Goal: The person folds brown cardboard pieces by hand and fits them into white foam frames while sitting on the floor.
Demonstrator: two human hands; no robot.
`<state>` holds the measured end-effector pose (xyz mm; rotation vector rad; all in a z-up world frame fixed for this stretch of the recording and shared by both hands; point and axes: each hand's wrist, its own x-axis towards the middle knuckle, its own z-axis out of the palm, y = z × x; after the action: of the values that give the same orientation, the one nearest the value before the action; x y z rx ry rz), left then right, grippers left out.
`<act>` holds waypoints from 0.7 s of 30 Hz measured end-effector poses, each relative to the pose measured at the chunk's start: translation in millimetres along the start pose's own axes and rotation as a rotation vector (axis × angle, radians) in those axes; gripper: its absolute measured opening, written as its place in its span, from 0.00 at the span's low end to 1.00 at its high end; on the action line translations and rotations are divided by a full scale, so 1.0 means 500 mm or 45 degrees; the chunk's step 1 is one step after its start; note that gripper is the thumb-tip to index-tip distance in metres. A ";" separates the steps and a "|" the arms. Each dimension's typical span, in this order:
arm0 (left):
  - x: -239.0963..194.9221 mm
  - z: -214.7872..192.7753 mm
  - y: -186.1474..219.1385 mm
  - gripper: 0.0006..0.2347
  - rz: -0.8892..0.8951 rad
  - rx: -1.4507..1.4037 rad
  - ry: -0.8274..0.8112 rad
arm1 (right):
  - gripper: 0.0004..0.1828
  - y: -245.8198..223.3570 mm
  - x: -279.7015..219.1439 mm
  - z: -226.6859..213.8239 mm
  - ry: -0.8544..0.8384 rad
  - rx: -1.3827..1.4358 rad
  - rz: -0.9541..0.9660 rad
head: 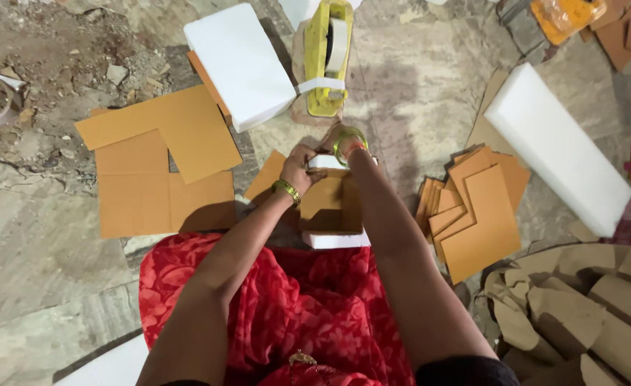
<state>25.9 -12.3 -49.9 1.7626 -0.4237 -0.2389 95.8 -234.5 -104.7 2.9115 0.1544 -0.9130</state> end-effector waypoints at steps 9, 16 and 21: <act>0.011 0.017 -0.020 0.28 0.028 -0.114 -0.167 | 0.21 0.033 -0.008 0.027 -0.274 0.288 0.354; 0.022 0.038 -0.086 0.19 -0.142 -0.522 -0.270 | 0.23 -0.061 -0.154 -0.129 0.191 0.796 0.531; 0.039 0.076 -0.140 0.09 -0.662 -0.997 -0.074 | 0.40 -0.065 -0.320 -0.188 0.460 0.916 -0.464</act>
<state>40.2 -40.9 -125.3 1.0581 0.1070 -0.7198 14.1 -203.0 62.2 3.7972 0.4836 -0.5320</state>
